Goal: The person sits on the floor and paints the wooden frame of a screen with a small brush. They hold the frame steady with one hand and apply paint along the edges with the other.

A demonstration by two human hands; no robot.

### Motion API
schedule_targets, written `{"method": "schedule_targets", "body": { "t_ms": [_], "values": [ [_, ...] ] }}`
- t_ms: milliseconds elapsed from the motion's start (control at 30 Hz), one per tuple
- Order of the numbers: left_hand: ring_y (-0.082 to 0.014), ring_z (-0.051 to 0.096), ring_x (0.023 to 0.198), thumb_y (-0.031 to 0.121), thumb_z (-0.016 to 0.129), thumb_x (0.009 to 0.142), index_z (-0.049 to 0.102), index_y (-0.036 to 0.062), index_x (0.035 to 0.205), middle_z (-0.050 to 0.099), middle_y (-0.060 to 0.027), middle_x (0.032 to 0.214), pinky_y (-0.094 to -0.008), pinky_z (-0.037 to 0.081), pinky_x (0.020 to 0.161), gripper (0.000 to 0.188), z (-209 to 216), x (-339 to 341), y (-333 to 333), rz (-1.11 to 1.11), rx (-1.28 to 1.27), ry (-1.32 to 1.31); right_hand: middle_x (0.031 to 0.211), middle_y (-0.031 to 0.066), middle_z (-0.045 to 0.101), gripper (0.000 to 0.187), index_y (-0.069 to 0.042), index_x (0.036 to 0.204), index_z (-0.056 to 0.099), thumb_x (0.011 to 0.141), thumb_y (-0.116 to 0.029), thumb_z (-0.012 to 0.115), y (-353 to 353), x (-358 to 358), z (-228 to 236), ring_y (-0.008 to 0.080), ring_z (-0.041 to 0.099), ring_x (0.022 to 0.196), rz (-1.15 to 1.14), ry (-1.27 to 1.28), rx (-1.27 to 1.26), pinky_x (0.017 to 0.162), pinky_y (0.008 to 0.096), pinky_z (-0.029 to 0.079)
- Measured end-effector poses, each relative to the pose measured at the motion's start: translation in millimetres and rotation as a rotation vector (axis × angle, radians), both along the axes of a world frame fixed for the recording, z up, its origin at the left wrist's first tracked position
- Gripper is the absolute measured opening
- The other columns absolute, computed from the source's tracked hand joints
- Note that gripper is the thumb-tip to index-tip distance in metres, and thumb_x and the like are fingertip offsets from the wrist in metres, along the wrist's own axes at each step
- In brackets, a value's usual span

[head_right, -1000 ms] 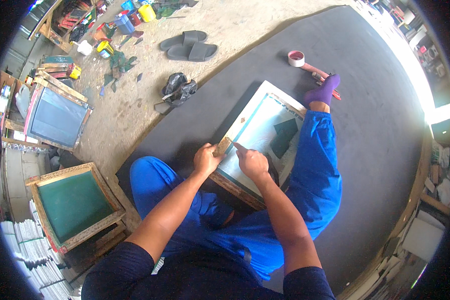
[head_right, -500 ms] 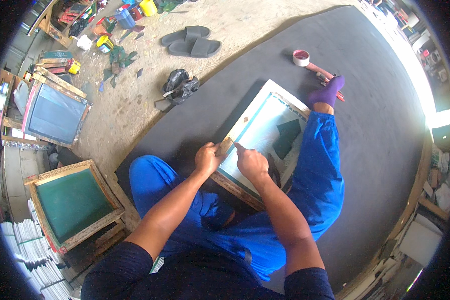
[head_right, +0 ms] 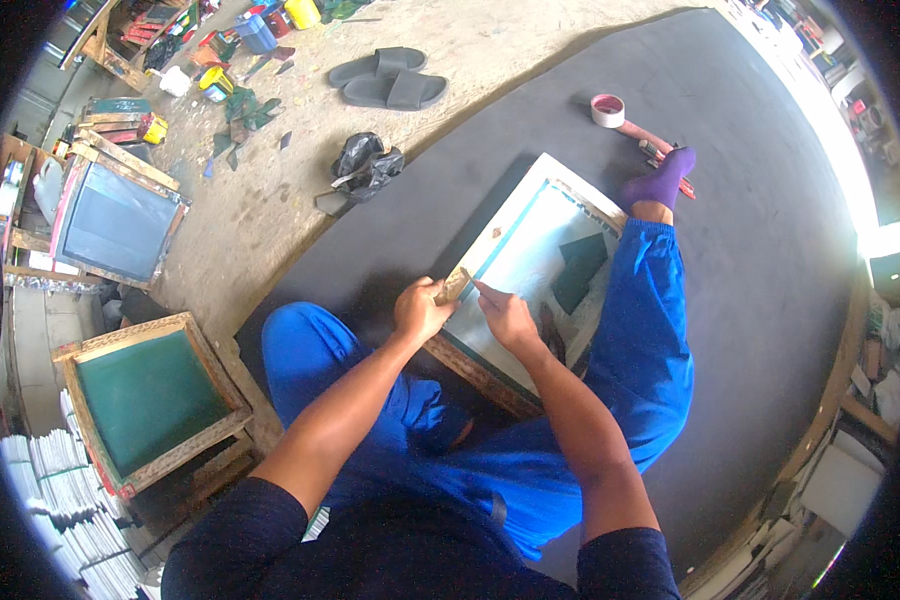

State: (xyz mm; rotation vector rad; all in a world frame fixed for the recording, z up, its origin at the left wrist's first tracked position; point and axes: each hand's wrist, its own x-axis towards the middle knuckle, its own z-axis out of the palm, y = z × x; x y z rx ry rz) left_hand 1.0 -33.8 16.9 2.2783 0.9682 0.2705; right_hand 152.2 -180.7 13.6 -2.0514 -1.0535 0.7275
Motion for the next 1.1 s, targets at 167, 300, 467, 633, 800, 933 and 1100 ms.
{"method": "schedule_targets", "body": {
  "t_ms": [167, 300, 467, 633, 800, 933, 1100],
  "values": [
    [-0.0339, 0.071, 0.084, 0.032, 0.088, 0.075, 0.079, 0.004, 0.109, 0.07, -0.0125, 0.092, -0.0447, 0.055, 0.074, 0.046, -1, -5, 4, 0.008, 0.044, -0.014, 0.116, 0.0251, 0.073, 0.039, -0.025, 0.142, 0.064, 0.104, -0.024, 0.057, 11, -5, 45, 0.0427, 0.071, 0.109, 0.056, -0.074, -0.258, 0.095, 0.0518, 0.056],
    [-0.0343, 0.071, 0.084, 0.032, 0.089, 0.073, 0.078, 0.0022, 0.109, 0.071, -0.013, 0.093, -0.0452, 0.055, 0.074, 0.048, 0, 0, 0, 0.003, 0.012, -0.033, 0.117, 0.0242, 0.073, 0.039, -0.025, 0.143, 0.064, 0.104, -0.023, 0.057, -1, 7, -11, 0.0427, 0.07, 0.11, 0.01, 0.122, 0.066, 0.096, 0.051, 0.055],
    [-0.0344, 0.071, 0.087, 0.033, 0.088, 0.073, 0.079, 0.0037, 0.111, 0.071, -0.0132, 0.095, -0.045, 0.056, 0.077, 0.048, 2, -3, 3, -0.002, 0.036, -0.001, 0.117, 0.0244, 0.072, 0.04, -0.026, 0.144, 0.062, 0.104, -0.024, 0.057, 9, 2, 40, 0.0436, 0.069, 0.11, 0.077, -0.036, -0.252, 0.095, 0.051, 0.055],
    [-0.0342, 0.072, 0.087, 0.034, 0.089, 0.073, 0.079, 0.003, 0.109, 0.073, -0.0142, 0.097, -0.0444, 0.056, 0.078, 0.049, 4, -3, 3, -0.01, 0.027, 0.021, 0.118, 0.024, 0.072, 0.04, -0.025, 0.144, 0.063, 0.104, -0.025, 0.057, 9, 11, 31, 0.0431, 0.069, 0.11, 0.099, -0.004, -0.148, 0.095, 0.05, 0.055],
    [-0.034, 0.072, 0.087, 0.034, 0.089, 0.073, 0.08, 0.0043, 0.108, 0.073, -0.0135, 0.097, -0.0447, 0.057, 0.078, 0.047, 2, -2, 2, -0.016, 0.064, 0.011, 0.122, 0.0238, 0.071, 0.039, -0.018, 0.141, 0.066, 0.102, -0.021, 0.06, 7, 11, 31, 0.0415, 0.069, 0.114, 0.065, 0.032, -0.104, 0.098, 0.0464, 0.055],
    [-0.0337, 0.073, 0.088, 0.035, 0.089, 0.073, 0.08, 0.0058, 0.108, 0.073, -0.0132, 0.097, -0.0443, 0.057, 0.079, 0.047, 0, -2, 5, -0.017, 0.036, 0.032, 0.128, 0.0227, 0.071, 0.04, -0.012, 0.142, 0.065, 0.104, -0.023, 0.06, 8, 17, 16, 0.0317, 0.069, 0.12, 0.043, 0.27, -0.049, 0.105, 0.0414, 0.051],
    [-0.0343, 0.073, 0.09, 0.038, 0.089, 0.073, 0.08, 0.0059, 0.111, 0.074, -0.0139, 0.1, -0.0442, 0.058, 0.081, 0.05, 7, -4, 3, -0.033, 0.046, 0.037, 0.13, 0.0197, 0.073, 0.042, -0.008, 0.143, 0.064, 0.106, -0.027, 0.059, 10, 17, 10, 0.0236, 0.066, 0.121, -0.001, 0.429, -0.077, 0.107, 0.038, 0.048]
  ]
}}
